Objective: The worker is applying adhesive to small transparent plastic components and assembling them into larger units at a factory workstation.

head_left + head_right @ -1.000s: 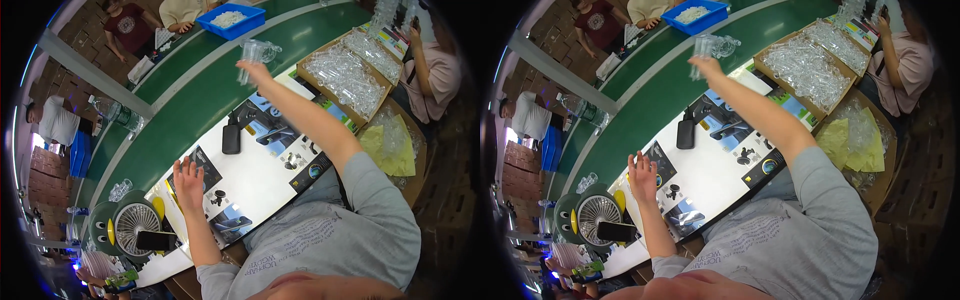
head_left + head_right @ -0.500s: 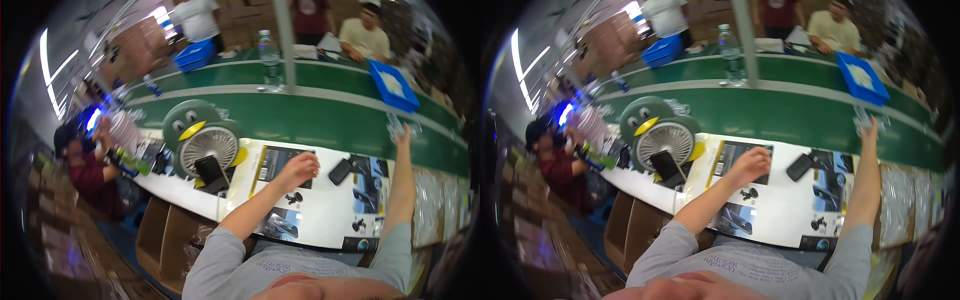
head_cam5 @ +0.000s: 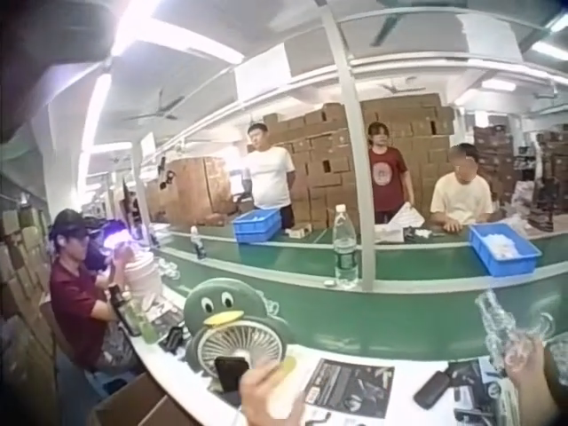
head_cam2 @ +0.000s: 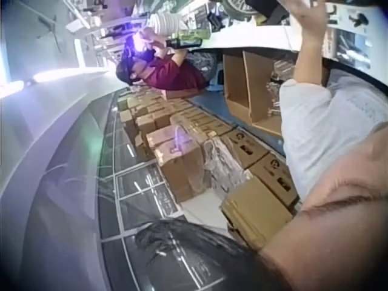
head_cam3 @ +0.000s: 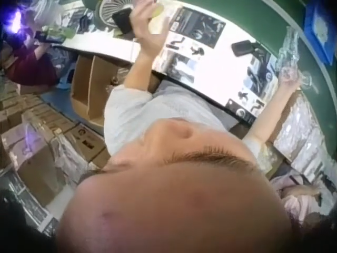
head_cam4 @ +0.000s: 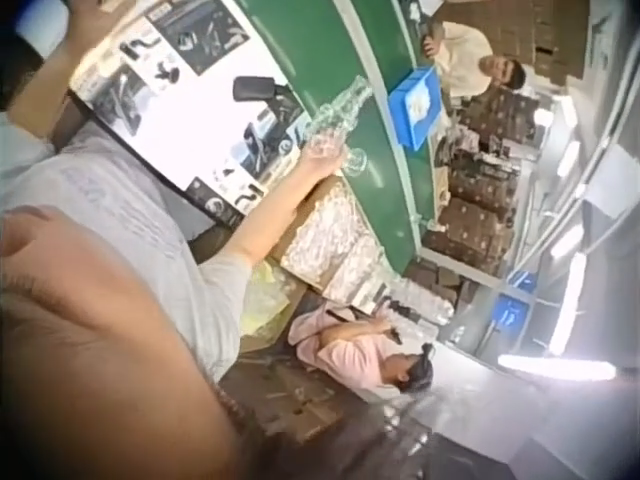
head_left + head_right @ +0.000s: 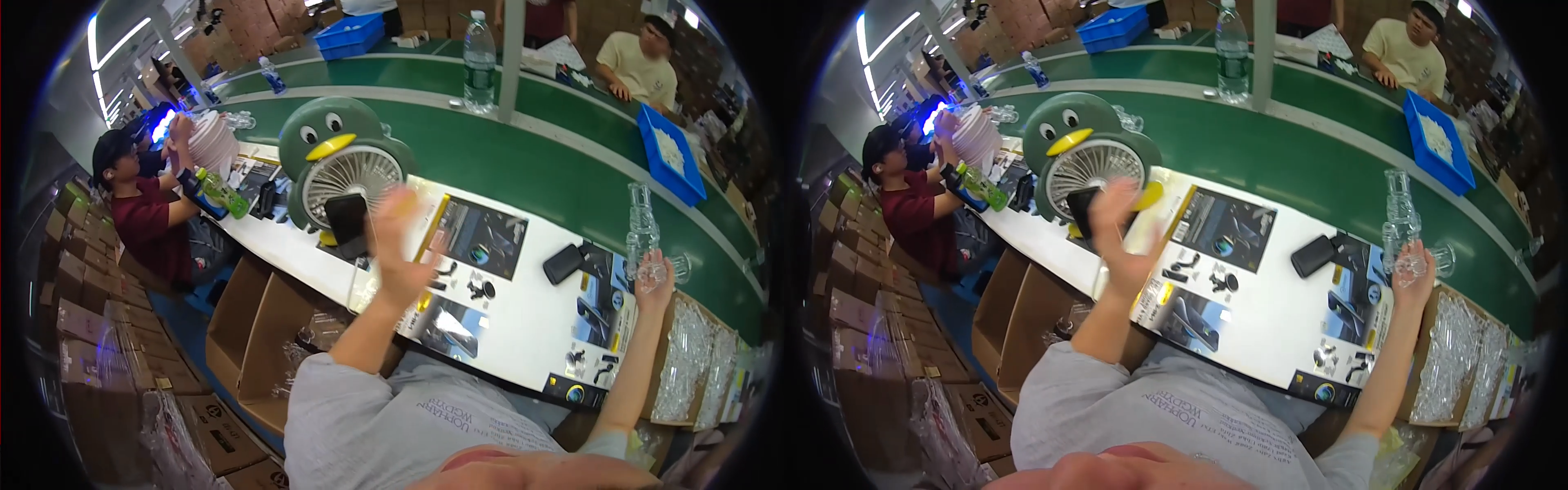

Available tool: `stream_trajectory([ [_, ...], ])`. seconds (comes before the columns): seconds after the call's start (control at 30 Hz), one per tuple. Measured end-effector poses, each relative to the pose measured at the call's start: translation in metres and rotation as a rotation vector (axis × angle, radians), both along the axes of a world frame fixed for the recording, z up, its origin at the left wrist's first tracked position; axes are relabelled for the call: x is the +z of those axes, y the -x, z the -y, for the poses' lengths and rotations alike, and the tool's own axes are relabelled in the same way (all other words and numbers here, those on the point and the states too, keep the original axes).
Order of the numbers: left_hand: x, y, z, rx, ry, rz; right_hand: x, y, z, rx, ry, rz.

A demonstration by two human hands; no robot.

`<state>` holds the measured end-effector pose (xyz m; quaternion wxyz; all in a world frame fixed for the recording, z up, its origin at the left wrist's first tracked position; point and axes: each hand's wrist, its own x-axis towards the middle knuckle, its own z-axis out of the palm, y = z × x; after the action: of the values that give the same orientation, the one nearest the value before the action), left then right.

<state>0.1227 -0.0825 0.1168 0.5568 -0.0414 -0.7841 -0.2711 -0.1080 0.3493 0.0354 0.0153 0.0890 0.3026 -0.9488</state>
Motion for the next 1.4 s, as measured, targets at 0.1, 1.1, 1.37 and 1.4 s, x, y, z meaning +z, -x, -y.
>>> stream_trajectory([
  [0.1, -0.025, -0.001, 0.036, 0.436, 0.013, 0.012, -0.009, -0.032, -0.008, -0.031, -0.064, 0.011],
  [1.1, -0.076, 0.002, 0.036, 0.463, 0.155, 0.018, -0.028, -0.043, 0.017, 0.034, -0.217, -0.064],
  [1.37, -0.045, 0.036, -0.052, -0.065, 0.276, -0.17, -0.023, -0.048, 0.007, -0.003, -0.215, -0.043],
  [1.4, -0.041, 0.042, -0.058, -0.125, 0.285, -0.195, -0.025, -0.047, 0.007, 0.008, -0.199, -0.047],
])
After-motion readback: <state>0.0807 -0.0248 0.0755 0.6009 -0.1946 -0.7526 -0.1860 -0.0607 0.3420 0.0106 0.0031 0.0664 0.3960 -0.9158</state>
